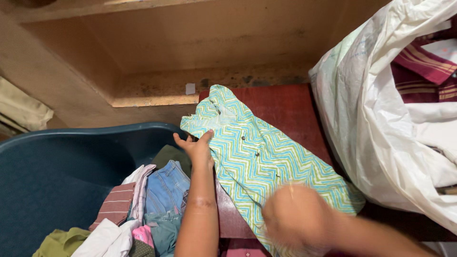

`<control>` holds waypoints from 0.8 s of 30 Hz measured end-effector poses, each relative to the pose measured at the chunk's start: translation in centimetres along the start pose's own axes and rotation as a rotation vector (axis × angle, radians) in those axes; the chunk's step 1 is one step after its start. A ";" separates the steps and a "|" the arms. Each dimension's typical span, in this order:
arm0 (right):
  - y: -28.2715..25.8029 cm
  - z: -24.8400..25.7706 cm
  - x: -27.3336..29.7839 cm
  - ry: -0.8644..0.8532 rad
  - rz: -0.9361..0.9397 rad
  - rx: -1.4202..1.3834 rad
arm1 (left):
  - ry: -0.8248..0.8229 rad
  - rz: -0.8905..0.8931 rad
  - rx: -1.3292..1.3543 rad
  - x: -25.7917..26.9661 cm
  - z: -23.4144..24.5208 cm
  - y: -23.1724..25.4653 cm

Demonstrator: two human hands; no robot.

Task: The person picks up clothing items from a plastic bin, folds them on a small table, and places the folded items into a white plastic bag.

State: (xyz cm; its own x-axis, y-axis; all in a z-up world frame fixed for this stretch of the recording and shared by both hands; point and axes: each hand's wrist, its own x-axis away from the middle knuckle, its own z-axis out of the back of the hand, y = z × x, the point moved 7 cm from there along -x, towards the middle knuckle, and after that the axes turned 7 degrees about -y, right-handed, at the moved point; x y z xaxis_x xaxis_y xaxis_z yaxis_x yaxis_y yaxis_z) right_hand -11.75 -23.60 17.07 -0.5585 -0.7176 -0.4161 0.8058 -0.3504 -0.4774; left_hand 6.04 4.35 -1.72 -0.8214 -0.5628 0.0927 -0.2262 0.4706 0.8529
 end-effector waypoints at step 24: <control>14.2 -8.6 -7.5 -0.348 -0.152 0.351 | -0.074 -0.047 0.326 -3.2 2.2 1.8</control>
State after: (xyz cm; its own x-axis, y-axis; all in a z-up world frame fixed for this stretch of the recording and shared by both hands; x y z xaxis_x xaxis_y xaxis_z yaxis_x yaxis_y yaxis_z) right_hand 2.22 -18.06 6.77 -0.6240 -0.7797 -0.0520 0.7715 -0.6041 -0.1995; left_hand 7.12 8.52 -1.65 -0.8392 -0.5437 0.0090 -0.4106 0.6444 0.6451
